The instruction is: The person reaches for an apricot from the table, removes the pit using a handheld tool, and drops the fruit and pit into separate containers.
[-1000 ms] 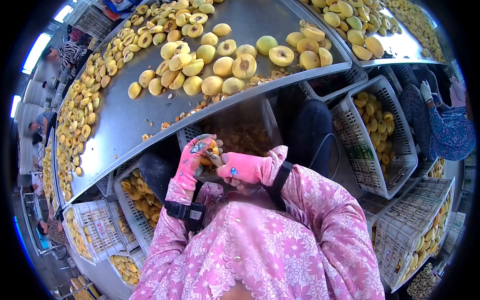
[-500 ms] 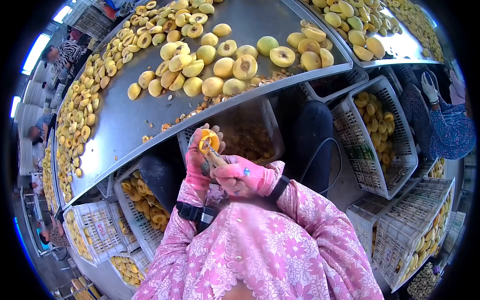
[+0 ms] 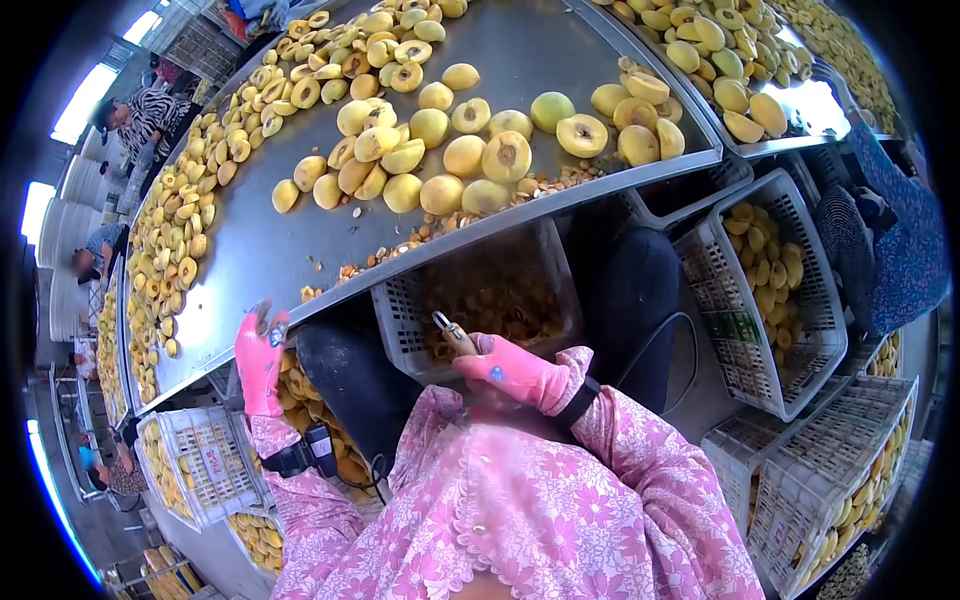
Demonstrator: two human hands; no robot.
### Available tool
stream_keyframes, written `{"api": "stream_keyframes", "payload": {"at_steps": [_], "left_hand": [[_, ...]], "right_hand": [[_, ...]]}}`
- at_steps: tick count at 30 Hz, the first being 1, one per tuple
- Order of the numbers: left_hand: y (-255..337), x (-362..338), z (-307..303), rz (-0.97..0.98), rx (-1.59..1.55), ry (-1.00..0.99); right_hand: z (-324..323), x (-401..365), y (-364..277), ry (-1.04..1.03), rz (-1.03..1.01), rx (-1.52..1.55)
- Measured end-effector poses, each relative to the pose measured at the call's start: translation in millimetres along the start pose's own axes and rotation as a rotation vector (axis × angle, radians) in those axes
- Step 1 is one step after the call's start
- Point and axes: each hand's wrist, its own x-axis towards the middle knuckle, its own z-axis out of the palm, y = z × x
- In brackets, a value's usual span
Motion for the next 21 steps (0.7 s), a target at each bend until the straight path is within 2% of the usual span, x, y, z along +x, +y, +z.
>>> {"api": "stream_keyframes", "payload": {"at_steps": [1,3,5,6,7,8,10,13,16,17,18,20,21], "left_hand": [[18.9,11.5,11.8,-0.054,-0.265,-0.115],[67.4,39.4,51.1,0.184,-0.463,-0.238],[115.6,67.3,95.1,0.247,-0.691,-0.424],[138.5,81.7,113.0,0.496,-0.383,-0.335],[155.3,94.0,129.3,0.659,-0.344,-0.391],[161.5,104.1,153.6,0.752,-0.287,-0.461],[171.2,105.2,176.9,0.863,0.061,-0.336],[187.0,111.9,160.0,0.675,0.070,-0.567],[148.0,119.9,173.4,0.326,-0.778,-0.664],[134.4,116.4,165.8,-0.134,-1.239,-0.860],[124.3,104.0,159.5,-0.311,-1.479,-0.834],[128.1,76.9,122.9,-0.588,-1.788,-0.968],[125.5,64.6,113.3,-0.619,-1.874,-1.002]], "right_hand": [[0.7,2.5,1.3,0.003,-0.023,0.009],[2.2,2.0,-2.2,0.041,-0.051,-0.042],[1.1,0.5,-3.8,0.065,-0.077,-0.032],[-1.2,0.6,-2.7,0.068,-0.080,-0.006],[-4.8,1.5,-0.9,0.072,-0.082,0.019],[-8.5,2.2,0.7,0.075,-0.084,0.046],[-14.1,1.3,-0.9,0.103,-0.087,0.069],[-16.2,0.1,-5.7,0.109,-0.093,0.110],[-15.1,-2.8,-10.8,0.111,-0.126,0.070],[-9.1,-10.9,-20.2,0.124,-0.133,0.051],[-3.8,-17.2,-27.6,0.135,-0.138,0.033],[-0.6,-20.2,-29.2,0.152,-0.160,-0.023],[1.8,-19.7,-28.3,0.169,-0.173,-0.052]]}}
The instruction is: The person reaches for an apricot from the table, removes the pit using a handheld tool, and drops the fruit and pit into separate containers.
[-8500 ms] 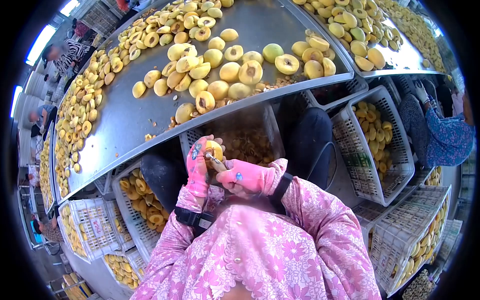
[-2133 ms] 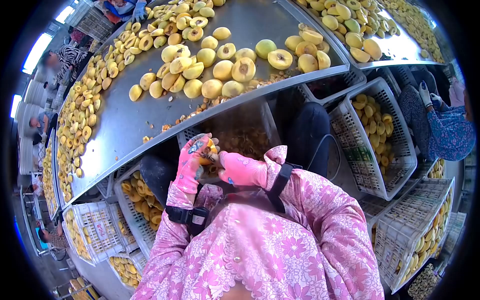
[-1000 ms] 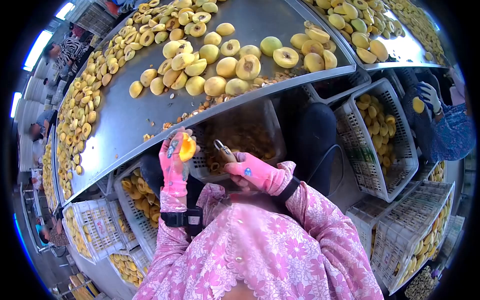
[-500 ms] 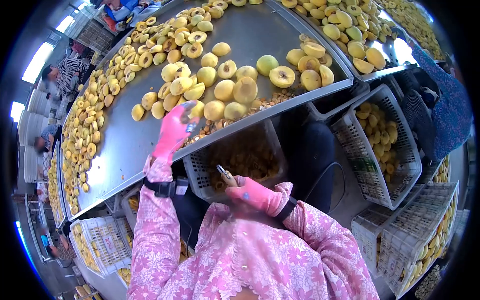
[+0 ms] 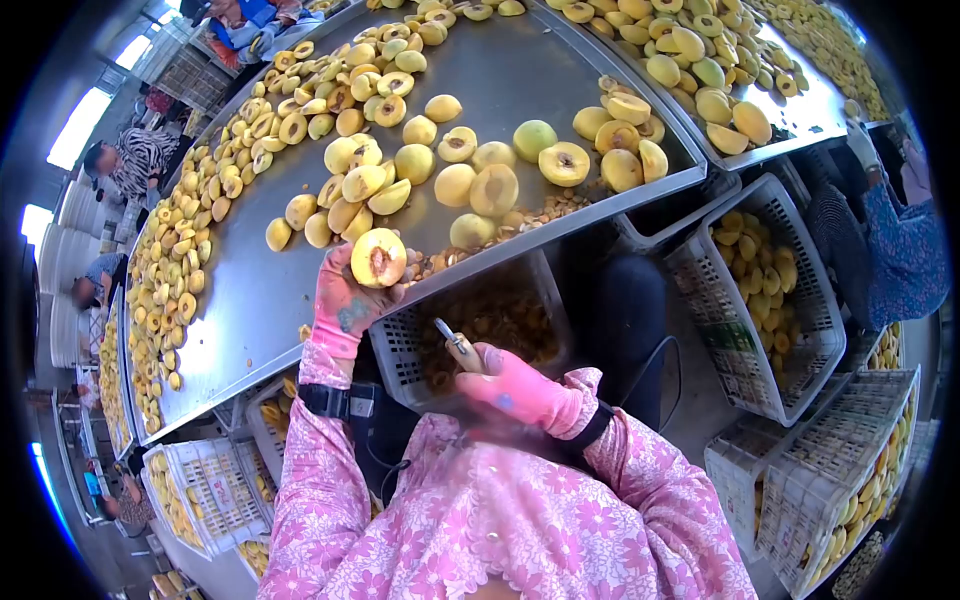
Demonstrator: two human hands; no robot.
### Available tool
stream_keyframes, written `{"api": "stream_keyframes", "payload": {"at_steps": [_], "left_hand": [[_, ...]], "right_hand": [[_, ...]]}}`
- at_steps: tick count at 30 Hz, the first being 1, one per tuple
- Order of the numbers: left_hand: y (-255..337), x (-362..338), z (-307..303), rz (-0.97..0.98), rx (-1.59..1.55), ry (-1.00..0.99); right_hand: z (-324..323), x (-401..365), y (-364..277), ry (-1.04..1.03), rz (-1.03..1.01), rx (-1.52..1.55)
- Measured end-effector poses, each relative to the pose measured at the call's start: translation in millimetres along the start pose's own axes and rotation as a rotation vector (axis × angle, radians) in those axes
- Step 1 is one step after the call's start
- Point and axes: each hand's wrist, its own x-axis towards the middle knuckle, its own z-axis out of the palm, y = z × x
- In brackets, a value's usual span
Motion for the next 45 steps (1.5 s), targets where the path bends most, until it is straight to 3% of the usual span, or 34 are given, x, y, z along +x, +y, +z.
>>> {"api": "stream_keyframes", "payload": {"at_steps": [6,14,17,18,21,26,31,34,36,38,45], "left_hand": [[-35.9,-55.8,0.9,-0.054,-0.100,-0.071],[-78.9,-80.1,19.4,0.217,0.031,-0.001],[-95.6,-84.7,16.4,0.237,0.228,0.056],[-95.3,-91.5,25.7,0.232,0.242,0.160],[-87.0,-96.5,33.5,0.315,0.837,0.238],[-88.6,-94.1,23.2,0.170,0.188,0.268],[-100.7,-89.1,26.2,0.280,0.180,0.323],[-105.4,-87.7,26.2,0.308,0.213,0.338],[-105.9,-88.6,28.3,0.313,0.216,0.325],[-105.3,-91.5,33.5,0.334,0.227,0.297],[-112.7,-89.9,29.5,0.378,0.169,0.269]], "right_hand": [[21.6,-5.6,-10.9,0.055,-0.050,-0.281],[34.8,-8.2,-14.1,-0.004,-0.111,-0.089],[29.1,-1.7,-5.1,0.025,-0.183,-0.055],[26.8,-0.3,-4.6,0.041,-0.211,-0.070],[18.1,5.5,0.9,0.121,-0.280,-0.175],[23.4,-8.5,1.1,0.258,-0.349,-0.388],[28.3,-24.0,18.5,0.153,-0.323,-0.555],[25.6,-20.3,28.9,0.147,-0.554,-0.777],[25.8,-18.5,31.1,0.175,-0.546,-0.785],[28.7,-16.2,31.6,0.227,-0.362,-0.655],[37.7,-17.0,31.8,0.284,-0.404,-0.670]]}}
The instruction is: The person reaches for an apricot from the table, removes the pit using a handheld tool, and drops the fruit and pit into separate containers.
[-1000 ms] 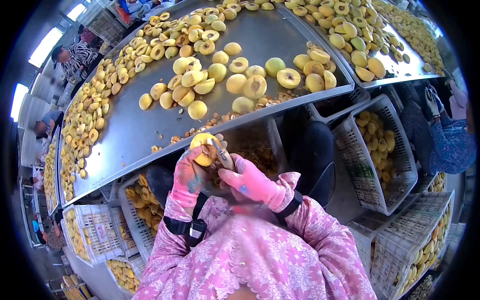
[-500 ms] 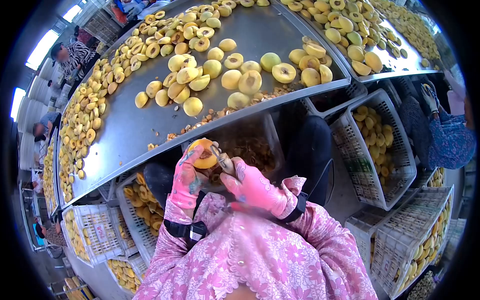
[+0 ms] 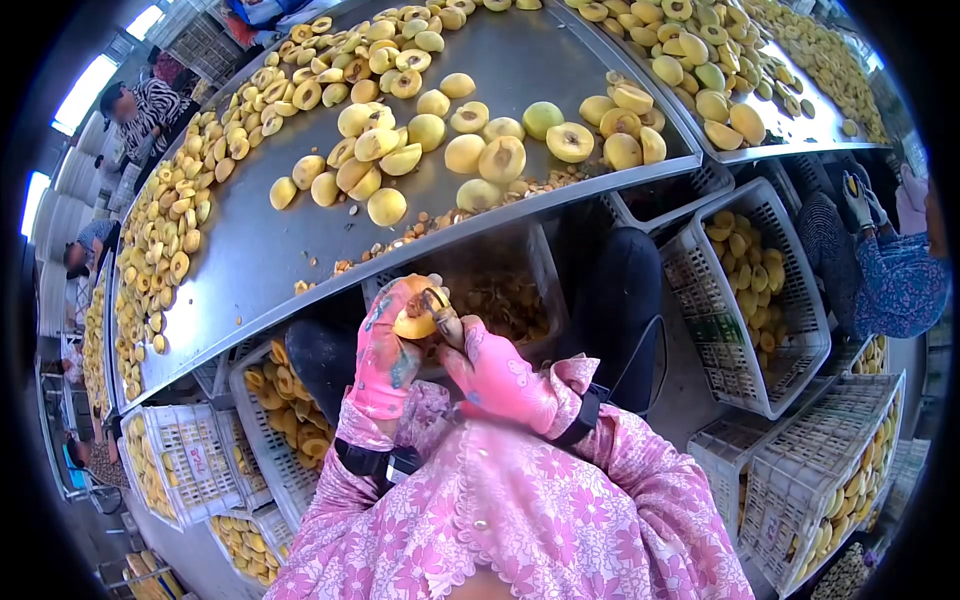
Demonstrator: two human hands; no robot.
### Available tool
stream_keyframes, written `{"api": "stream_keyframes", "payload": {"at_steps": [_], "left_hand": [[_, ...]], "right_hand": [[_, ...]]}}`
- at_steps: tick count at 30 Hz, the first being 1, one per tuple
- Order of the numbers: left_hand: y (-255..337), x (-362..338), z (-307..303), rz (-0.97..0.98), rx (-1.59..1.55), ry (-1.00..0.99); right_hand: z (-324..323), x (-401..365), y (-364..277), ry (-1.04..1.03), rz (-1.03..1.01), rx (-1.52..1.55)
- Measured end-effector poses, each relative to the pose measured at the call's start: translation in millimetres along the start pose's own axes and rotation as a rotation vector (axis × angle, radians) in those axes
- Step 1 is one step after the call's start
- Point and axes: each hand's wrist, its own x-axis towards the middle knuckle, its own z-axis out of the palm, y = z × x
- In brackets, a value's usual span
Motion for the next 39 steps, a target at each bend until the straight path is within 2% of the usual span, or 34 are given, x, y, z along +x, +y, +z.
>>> {"api": "stream_keyframes", "payload": {"at_steps": [5,8,14,20,23,26,29,32,35,38,39], "left_hand": [[-5.8,-3.2,9.1,0.115,0.055,0.022],[-14.1,0.4,8.4,0.106,0.037,0.076],[-23.3,5.2,12.7,0.151,0.029,0.144],[-31.5,15.5,-0.8,0.131,0.076,0.152],[-33.4,20.1,-6.9,0.146,0.124,0.162],[-24.1,17.0,-9.5,0.065,0.180,0.060],[-18.5,24.2,-17.7,-0.029,0.269,0.068],[-15.4,27.8,-31.7,-0.138,0.433,-0.018],[-16.8,28.3,-34.7,-0.138,0.466,-0.022],[-19.7,27.5,-39.0,-0.076,0.502,-0.059],[-20.4,26.9,-40.0,-0.047,0.513,-0.077]], "right_hand": [[5.0,1.9,6.5,0.027,-0.070,-0.092],[3.6,5.1,4.8,-0.024,0.035,-0.131],[12.6,12.5,23.3,0.066,-0.094,-0.078],[10.1,16.4,23.6,-0.023,-0.003,-0.035],[10.7,19.1,30.1,-0.028,-0.050,0.015],[2.6,20.3,23.8,-0.117,0.034,-0.019],[-4.4,26.5,29.8,-0.253,0.081,-0.122],[-9.8,28.9,28.6,-0.378,0.142,-0.266],[-4.4,29.2,52.0,-0.339,-0.065,-0.191],[-16.1,27.0,18.4,-0.522,0.477,0.430],[-18.8,26.5,13.2,-0.550,0.504,0.539]]}}
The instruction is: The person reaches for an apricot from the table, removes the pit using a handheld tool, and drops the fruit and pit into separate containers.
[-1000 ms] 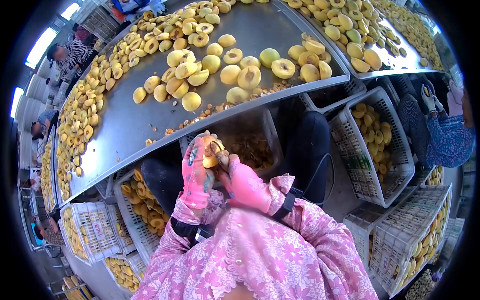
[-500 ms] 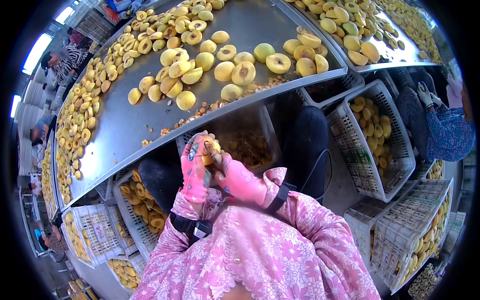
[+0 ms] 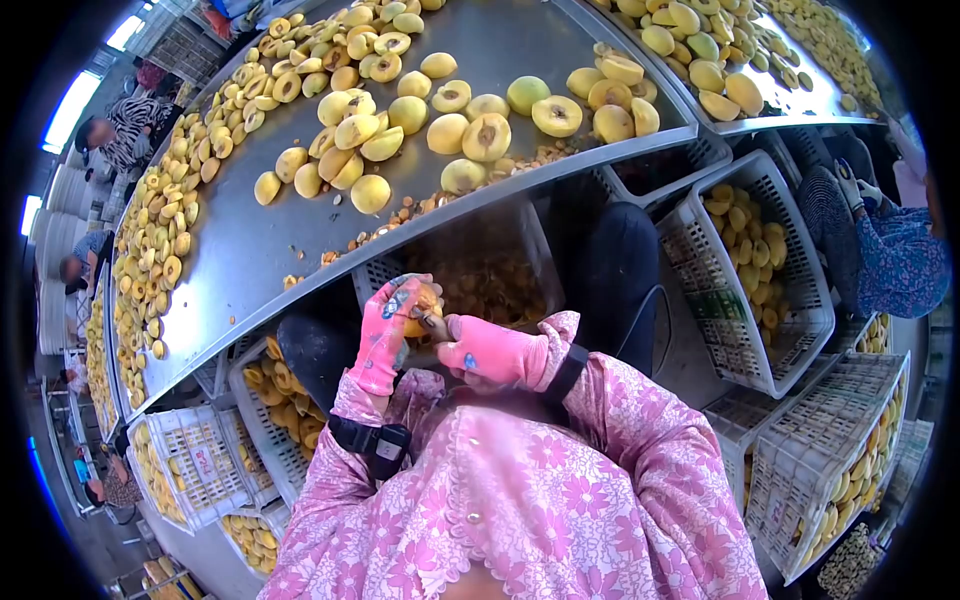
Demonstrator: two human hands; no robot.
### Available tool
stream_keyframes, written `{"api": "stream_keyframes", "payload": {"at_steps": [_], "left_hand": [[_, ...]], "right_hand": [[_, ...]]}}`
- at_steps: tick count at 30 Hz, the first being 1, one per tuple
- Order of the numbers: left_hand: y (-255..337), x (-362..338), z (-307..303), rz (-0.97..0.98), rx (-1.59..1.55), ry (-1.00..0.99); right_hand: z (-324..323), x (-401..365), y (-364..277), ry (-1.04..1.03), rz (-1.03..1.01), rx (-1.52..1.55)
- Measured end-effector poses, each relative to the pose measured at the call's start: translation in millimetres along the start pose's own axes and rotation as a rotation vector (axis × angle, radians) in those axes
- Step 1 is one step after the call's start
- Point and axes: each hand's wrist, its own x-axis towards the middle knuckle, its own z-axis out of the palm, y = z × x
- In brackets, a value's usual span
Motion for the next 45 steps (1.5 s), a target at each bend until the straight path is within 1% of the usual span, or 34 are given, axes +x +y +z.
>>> {"api": "stream_keyframes", "payload": {"at_steps": [2,4,5,7,8,11,14,17,20,23,26,29,30,33,35,37,38,39,41,42,45], "left_hand": [[-1.8,-0.5,4.4,0.004,-0.125,0.033],[-3.3,-0.3,9.0,0.010,-0.245,0.039],[-4.2,-0.4,13.7,0.042,-0.296,0.054],[-5.3,-1.3,23.8,0.106,-0.396,0.085],[-9.1,-0.7,23.9,0.102,-0.386,0.072],[-8.6,-1.8,26.3,0.051,-0.470,0.060],[-5.7,-3.5,37.9,0.054,-0.595,0.149],[-6.3,-3.5,37.5,0.053,-0.585,0.114],[-6.3,-4.0,36.2,0.087,-0.557,0.071],[-4.3,-4.2,41.8,0.068,-0.631,0.077],[-4.0,-2.8,48.5,0.057,-0.730,0.088],[-34.8,13.7,29.4,0.015,-0.894,0.122],[-30.9,7.2,28.3,0.023,-0.880,0.117],[-10.7,-3.9,14.2,0.232,-0.280,0.219],[12.5,-18.0,-16.4,0.321,-0.177,0.273],[45.9,-43.5,-58.8,0.381,0.016,0.473],[57.9,-55.2,-88.6,0.434,0.368,0.584],[68.1,-66.9,-117.8,0.477,0.724,0.687],[78.7,-88.9,-161.3,0.309,1.815,0.811],[84.9,-87.6,-161.4,0.226,1.818,0.843],[92.9,-51.6,-142.7,0.329,1.031,0.661]], "right_hand": [[0.7,-4.3,-5.2,-0.100,0.015,0.204],[-0.3,1.7,2.9,-0.166,0.037,0.416],[-0.6,4.6,8.3,-0.197,0.049,0.523],[3.0,9.6,16.0,-0.201,0.017,0.621],[4.4,10.7,17.6,-0.202,0.000,0.670],[3.4,7.4,18.9,-0.240,-0.023,0.715],[3.5,6.8,22.4,-0.247,-0.063,0.724],[1.2,8.7,27.5,-0.282,-0.065,0.760],[2.7,13.2,32.2,-0.427,-0.027,0.969],[6.9,10.4,29.3,-0.399,-0.048,0.987],[6.6,8.4,27.0,-0.312,-0.019,1.023],[8.0,-2.6,19.3,-0.541,-0.220,0.964],[12.0,-13.0,12.1,-0.410,-0.245,0.851],[12.2,-17.6,5.2,-0.169,-0.270,0.635],[9.0,-13.3,6.1,-0.003,-0.182,0.533],[3.0,-3.6,8.4,0.156,-0.102,0.427],[-2.1,3.2,18.2,0.152,-0.113,0.355],[-0.5,8.6,23.9,0.211,-0.123,0.231],[-3.1,32.3,59.6,0.450,-0.525,-0.455],[7.5,21.4,39.8,0.490,-0.490,-0.578],[-2.4,45.8,41.2,0.573,-0.405,-0.739]]}}
